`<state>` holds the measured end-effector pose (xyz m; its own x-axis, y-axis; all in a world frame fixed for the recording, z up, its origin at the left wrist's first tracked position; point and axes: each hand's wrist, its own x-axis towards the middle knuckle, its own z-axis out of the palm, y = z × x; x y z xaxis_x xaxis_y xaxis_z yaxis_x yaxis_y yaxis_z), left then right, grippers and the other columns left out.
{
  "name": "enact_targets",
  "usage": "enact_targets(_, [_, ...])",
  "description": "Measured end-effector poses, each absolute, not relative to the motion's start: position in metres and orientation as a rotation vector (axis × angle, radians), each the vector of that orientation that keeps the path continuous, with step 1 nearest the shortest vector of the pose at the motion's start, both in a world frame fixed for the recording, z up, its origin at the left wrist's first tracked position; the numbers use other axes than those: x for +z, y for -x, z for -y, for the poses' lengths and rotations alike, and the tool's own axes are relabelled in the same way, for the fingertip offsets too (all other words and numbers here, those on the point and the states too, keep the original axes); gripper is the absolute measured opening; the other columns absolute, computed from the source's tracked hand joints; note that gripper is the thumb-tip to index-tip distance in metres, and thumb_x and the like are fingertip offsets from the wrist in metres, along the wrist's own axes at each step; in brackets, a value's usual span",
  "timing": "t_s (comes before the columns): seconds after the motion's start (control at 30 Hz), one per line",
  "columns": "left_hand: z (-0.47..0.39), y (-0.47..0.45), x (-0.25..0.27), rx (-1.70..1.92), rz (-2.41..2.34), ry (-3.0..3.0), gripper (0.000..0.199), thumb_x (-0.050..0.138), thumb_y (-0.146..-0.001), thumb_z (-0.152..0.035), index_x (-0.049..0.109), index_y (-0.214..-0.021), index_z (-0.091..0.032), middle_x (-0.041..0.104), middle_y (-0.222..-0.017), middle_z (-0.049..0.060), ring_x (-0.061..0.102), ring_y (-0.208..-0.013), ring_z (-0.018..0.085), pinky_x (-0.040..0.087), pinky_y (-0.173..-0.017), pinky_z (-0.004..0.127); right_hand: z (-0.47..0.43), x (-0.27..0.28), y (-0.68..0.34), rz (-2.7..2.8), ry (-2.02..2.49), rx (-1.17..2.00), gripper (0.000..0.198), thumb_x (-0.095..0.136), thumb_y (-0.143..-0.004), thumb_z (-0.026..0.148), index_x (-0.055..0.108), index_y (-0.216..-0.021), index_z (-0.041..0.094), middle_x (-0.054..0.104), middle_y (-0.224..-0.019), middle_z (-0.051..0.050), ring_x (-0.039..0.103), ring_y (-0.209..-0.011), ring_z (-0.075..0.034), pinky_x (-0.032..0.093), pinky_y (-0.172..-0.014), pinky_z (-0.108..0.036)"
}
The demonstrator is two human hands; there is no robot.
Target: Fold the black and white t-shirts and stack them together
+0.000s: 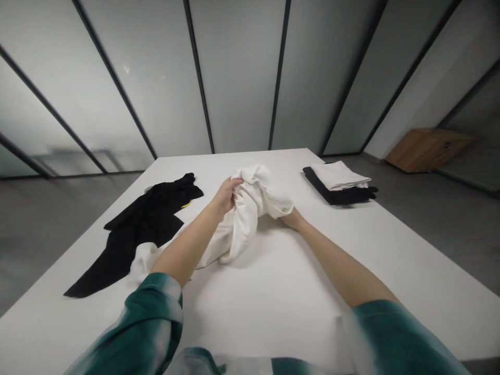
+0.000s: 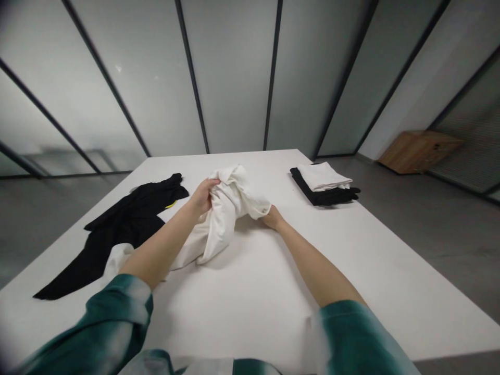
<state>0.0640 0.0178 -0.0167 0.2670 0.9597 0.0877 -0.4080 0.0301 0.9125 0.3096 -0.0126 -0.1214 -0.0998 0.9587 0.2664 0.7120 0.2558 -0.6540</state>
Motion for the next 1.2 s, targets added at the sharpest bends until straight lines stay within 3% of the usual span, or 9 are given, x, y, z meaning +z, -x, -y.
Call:
enact_targets(0.1, [-0.043,-0.028,-0.024,1.323,-0.915,-1.103,0.032,0.071,-0.057,-0.025,0.059,-0.086,-0.018,0.07,-0.078,0.003,0.07,-0.086,0.025,0.055,-0.08,0.036,0.009,-0.11,-0.311,1.513,1.417,0.803,0.037,0.047,-0.079,0.033,0.074,-0.098,0.015,0.077,-0.093,-0.009,0.068,-0.101,-0.031,0.053,-0.09,-0.044])
enact_targets(0.2, [-0.054,0.007,-0.032,1.281,-1.145,-1.215,0.036,0.075,-0.055,-0.028,0.054,-0.083,-0.02,0.065,-0.075,0.0,0.066,-0.078,0.021,0.053,-0.073,0.033,0.003,-0.094,-0.319,1.281,1.23,0.898,0.04,0.042,-0.078,0.036,0.072,-0.094,0.016,0.076,-0.091,-0.011,0.069,-0.097,-0.03,0.054,-0.088,-0.042])
enact_targets(0.3, [-0.048,0.023,-0.033,1.116,-1.159,-1.407,0.046,0.079,-0.054,-0.037,0.056,-0.089,-0.02,0.066,-0.087,0.002,0.065,-0.081,0.02,0.053,-0.075,0.033,-0.001,-0.076,-0.332,1.211,1.134,0.869,0.041,0.04,-0.078,0.043,0.069,-0.092,0.019,0.075,-0.091,-0.01,0.069,-0.097,-0.029,0.056,-0.086,-0.041])
enact_targets(0.47, [-0.023,0.028,-0.014,0.819,-0.962,-1.578,0.061,0.083,-0.058,-0.042,0.06,-0.111,-0.022,0.067,-0.108,0.006,0.067,-0.094,0.023,0.053,-0.082,0.035,0.013,-0.036,-0.356,1.111,1.143,0.834,0.035,0.046,-0.077,0.053,0.061,-0.076,0.023,0.069,-0.071,-0.006,0.069,-0.087,-0.028,0.058,-0.076,-0.037])
enact_targets(0.7, [-0.036,0.054,0.03,0.69,-0.871,-1.598,0.048,0.08,-0.061,-0.027,0.062,-0.105,-0.024,0.069,-0.086,0.005,0.068,-0.075,0.024,0.055,-0.07,0.038,0.028,0.019,-0.397,1.155,1.116,1.025,0.018,0.064,-0.076,0.039,0.064,-0.08,0.021,0.068,-0.073,-0.004,0.07,-0.082,-0.027,0.059,-0.075,-0.042])
enact_targets(0.8, [-0.068,0.04,0.047,0.987,-1.105,-1.717,0.036,0.071,-0.069,-0.025,0.064,-0.104,-0.019,0.07,-0.098,0.009,0.068,-0.093,0.028,0.055,-0.083,0.044,-0.017,0.036,-0.401,1.145,1.144,0.773,0.021,0.061,-0.082,0.041,0.063,-0.081,0.02,0.069,-0.082,-0.005,0.068,-0.092,-0.026,0.056,-0.084,-0.043])
enact_targets(0.97, [-0.095,0.007,0.053,1.539,-1.608,-2.059,0.049,0.059,-0.081,-0.025,0.057,-0.13,-0.016,0.057,-0.137,0.015,0.049,-0.132,0.03,0.038,-0.111,0.043,-0.074,0.045,-0.38,1.185,1.147,0.147,0.024,0.058,-0.086,0.035,0.063,-0.105,0.021,0.069,-0.108,-0.005,0.062,-0.109,-0.02,0.045,-0.102,-0.042])
enact_targets(1.1, [-0.064,-0.004,0.008,0.906,-1.549,-2.344,0.039,0.056,-0.086,-0.04,0.065,-0.117,-0.018,0.069,-0.12,0.014,0.062,-0.113,0.031,0.044,-0.101,0.042,-0.038,0.003,-0.343,1.62,1.341,0.135,0.022,0.054,-0.087,0.035,0.068,-0.097,0.019,0.073,-0.097,-0.007,0.065,-0.094,-0.022,0.05,-0.088,-0.036])
enact_targets(1.2, [-0.035,-0.009,-0.04,0.301,-1.469,-2.327,0.048,0.053,-0.085,-0.058,0.069,-0.109,-0.02,0.072,-0.112,0.014,0.066,-0.107,0.032,0.046,-0.094,0.039,0.002,-0.045,-0.315,2.034,1.568,0.275,0.024,0.051,-0.09,0.034,0.071,-0.09,0.019,0.074,-0.093,-0.008,0.066,-0.087,-0.022,0.05,-0.083,-0.033])
